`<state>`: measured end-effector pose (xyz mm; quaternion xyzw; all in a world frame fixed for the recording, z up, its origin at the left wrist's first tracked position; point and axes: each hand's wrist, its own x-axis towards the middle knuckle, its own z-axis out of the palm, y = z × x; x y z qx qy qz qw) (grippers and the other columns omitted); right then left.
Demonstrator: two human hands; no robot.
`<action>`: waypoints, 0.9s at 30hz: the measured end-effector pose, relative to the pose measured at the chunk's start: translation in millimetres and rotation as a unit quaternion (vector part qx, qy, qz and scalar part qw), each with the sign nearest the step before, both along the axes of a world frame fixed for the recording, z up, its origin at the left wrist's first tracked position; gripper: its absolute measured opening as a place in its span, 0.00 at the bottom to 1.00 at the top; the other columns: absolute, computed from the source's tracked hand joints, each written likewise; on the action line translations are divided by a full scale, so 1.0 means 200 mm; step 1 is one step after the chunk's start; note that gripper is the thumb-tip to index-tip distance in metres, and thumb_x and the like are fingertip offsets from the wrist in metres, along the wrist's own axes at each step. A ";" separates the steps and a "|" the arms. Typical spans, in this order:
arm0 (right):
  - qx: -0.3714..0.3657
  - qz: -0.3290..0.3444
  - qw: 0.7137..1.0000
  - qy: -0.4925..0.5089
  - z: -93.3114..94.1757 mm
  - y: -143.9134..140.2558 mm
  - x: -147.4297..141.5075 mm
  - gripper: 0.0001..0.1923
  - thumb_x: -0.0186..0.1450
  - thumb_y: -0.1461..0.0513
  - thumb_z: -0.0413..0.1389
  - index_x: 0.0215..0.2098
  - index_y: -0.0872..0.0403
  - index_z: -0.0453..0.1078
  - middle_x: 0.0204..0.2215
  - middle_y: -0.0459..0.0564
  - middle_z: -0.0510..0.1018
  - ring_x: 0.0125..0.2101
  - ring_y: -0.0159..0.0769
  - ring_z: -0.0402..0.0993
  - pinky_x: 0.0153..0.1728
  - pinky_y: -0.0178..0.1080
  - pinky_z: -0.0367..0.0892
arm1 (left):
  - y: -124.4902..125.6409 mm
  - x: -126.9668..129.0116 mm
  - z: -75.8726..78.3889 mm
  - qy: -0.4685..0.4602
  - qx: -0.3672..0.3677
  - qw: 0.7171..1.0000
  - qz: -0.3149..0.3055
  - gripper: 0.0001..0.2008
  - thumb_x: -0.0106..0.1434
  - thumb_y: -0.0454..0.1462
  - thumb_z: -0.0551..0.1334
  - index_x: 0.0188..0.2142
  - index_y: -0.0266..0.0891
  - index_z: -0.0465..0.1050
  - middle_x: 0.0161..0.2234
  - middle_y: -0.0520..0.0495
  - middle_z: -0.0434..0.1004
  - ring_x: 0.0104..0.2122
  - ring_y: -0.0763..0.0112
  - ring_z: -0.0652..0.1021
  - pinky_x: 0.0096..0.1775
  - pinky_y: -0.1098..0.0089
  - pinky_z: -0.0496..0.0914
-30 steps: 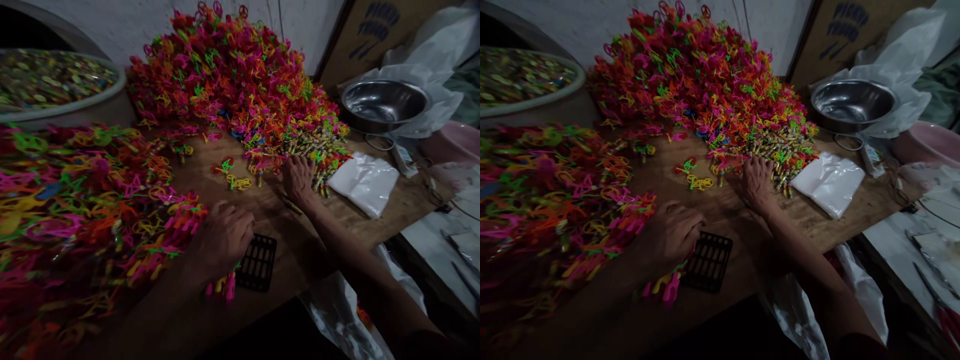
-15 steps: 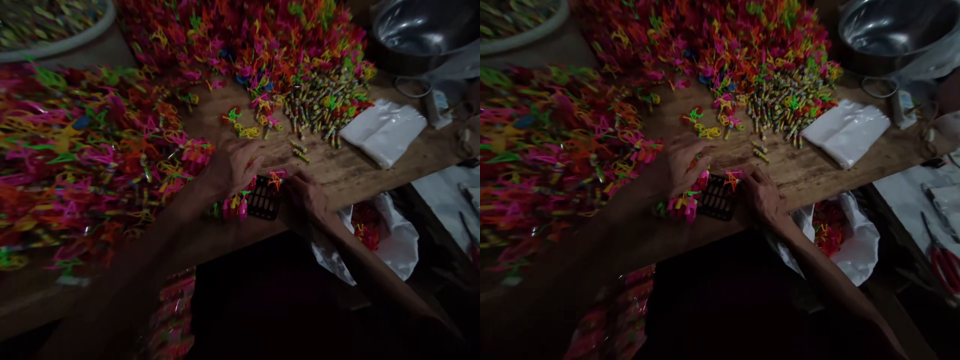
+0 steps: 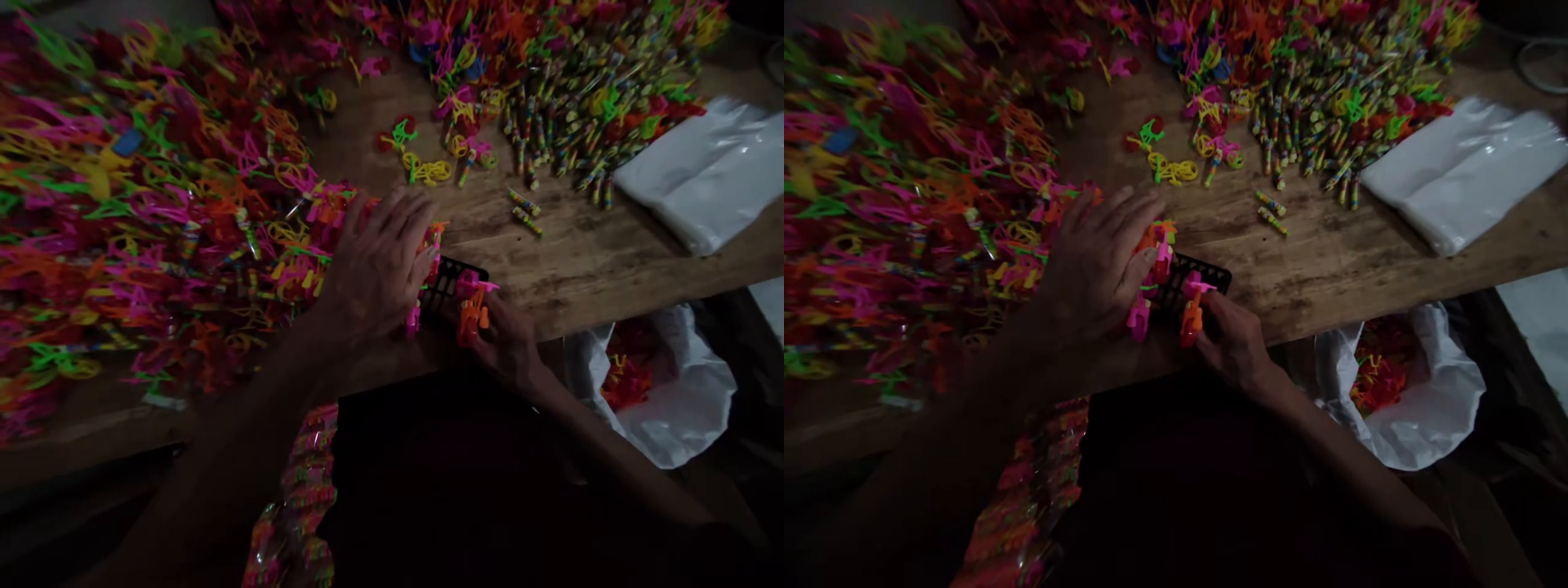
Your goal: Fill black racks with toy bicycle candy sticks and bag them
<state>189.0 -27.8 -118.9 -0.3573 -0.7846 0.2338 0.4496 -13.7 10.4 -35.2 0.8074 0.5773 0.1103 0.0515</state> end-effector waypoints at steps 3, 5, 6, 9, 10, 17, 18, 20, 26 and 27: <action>-0.034 -0.002 0.999 0.030 -0.04 -0.01 -0.08 0.12 0.72 0.60 0.54 0.51 0.52 0.72 0.40 0.52 0.83 0.37 0.38 0.81 0.39 0.39 0.76 | 0.00 0.00 0.00 -0.010 0.007 1.000 -0.003 0.25 0.77 0.41 0.47 0.68 0.34 0.59 0.70 0.44 0.63 0.71 0.55 0.60 0.72 0.47 0.46; -0.062 -0.003 0.998 0.024 -0.07 0.00 -0.11 0.13 0.72 0.58 0.54 0.51 0.52 0.73 0.42 0.54 0.83 0.40 0.40 0.81 0.41 0.41 0.76 | 0.00 -0.01 0.00 -0.018 0.009 1.000 -0.003 0.25 0.77 0.42 0.47 0.69 0.37 0.59 0.70 0.45 0.63 0.71 0.56 0.60 0.72 0.47 0.46; -0.075 -0.007 0.997 0.016 -0.08 0.00 -0.12 0.13 0.72 0.58 0.53 0.51 0.52 0.73 0.43 0.54 0.83 0.41 0.40 0.81 0.42 0.42 0.76 | 0.00 -0.01 0.00 -0.020 0.009 1.000 -0.004 0.25 0.77 0.42 0.47 0.69 0.38 0.59 0.70 0.45 0.63 0.71 0.56 0.60 0.72 0.47 0.46; -0.070 -0.018 0.997 -0.009 -0.10 0.01 -0.13 0.11 0.72 0.59 0.53 0.48 0.52 0.74 0.41 0.54 0.83 0.39 0.40 0.80 0.41 0.42 0.75 | -0.01 -0.01 0.00 -0.018 0.008 1.000 -0.011 0.25 0.76 0.41 0.46 0.69 0.37 0.59 0.70 0.44 0.63 0.71 0.56 0.60 0.72 0.47 0.46; -0.057 -0.016 0.998 -0.013 -0.09 0.01 -0.13 0.10 0.71 0.60 0.53 0.47 0.52 0.74 0.39 0.53 0.82 0.38 0.40 0.79 0.40 0.42 0.75 | -0.01 -0.01 0.00 -0.016 0.008 1.000 -0.013 0.25 0.76 0.40 0.47 0.69 0.35 0.59 0.70 0.43 0.63 0.71 0.55 0.60 0.72 0.46 0.46; -0.014 -0.004 0.999 -0.047 -0.04 0.00 -0.17 0.08 0.72 0.65 0.50 0.40 0.53 0.71 0.31 0.51 0.78 0.32 0.38 0.73 0.36 0.39 0.69 | 0.01 -0.02 -0.02 -0.042 0.024 0.999 -0.015 0.24 0.76 0.39 0.47 0.67 0.32 0.62 0.69 0.41 0.65 0.70 0.55 0.62 0.72 0.45 0.47; -0.003 -0.007 0.999 -0.050 -0.03 0.00 -0.18 0.08 0.73 0.65 0.50 0.39 0.53 0.71 0.30 0.50 0.78 0.32 0.37 0.71 0.35 0.39 0.68 | 0.01 -0.03 -0.01 -0.057 0.017 0.998 -0.015 0.24 0.76 0.39 0.47 0.67 0.33 0.62 0.68 0.41 0.65 0.70 0.55 0.62 0.71 0.45 0.48; 0.025 -0.009 0.998 -0.052 -0.03 -0.01 -0.19 0.08 0.73 0.66 0.49 0.39 0.54 0.70 0.29 0.50 0.76 0.30 0.37 0.69 0.33 0.39 0.66 | 0.02 -0.05 0.01 -0.106 -0.004 0.994 -0.019 0.24 0.77 0.40 0.45 0.67 0.35 0.62 0.68 0.41 0.65 0.69 0.58 0.64 0.72 0.45 0.47; 0.038 -0.019 0.994 -0.098 -0.08 -0.02 -0.22 0.09 0.71 0.68 0.48 0.41 0.54 0.70 0.29 0.50 0.75 0.30 0.38 0.68 0.34 0.39 0.66 | -0.03 -0.02 0.11 -0.139 -0.032 0.990 -0.001 0.30 0.75 0.48 0.48 0.69 0.33 0.58 0.69 0.39 0.63 0.70 0.53 0.62 0.71 0.45 0.50; 0.043 -0.023 0.994 -0.098 -0.09 -0.03 -0.23 0.09 0.71 0.68 0.48 0.41 0.54 0.70 0.30 0.50 0.76 0.31 0.39 0.69 0.35 0.40 0.67 | -0.04 0.01 0.11 -0.110 -0.024 0.994 0.005 0.33 0.72 0.49 0.54 0.69 0.32 0.57 0.70 0.38 0.61 0.71 0.48 0.59 0.71 0.42 0.49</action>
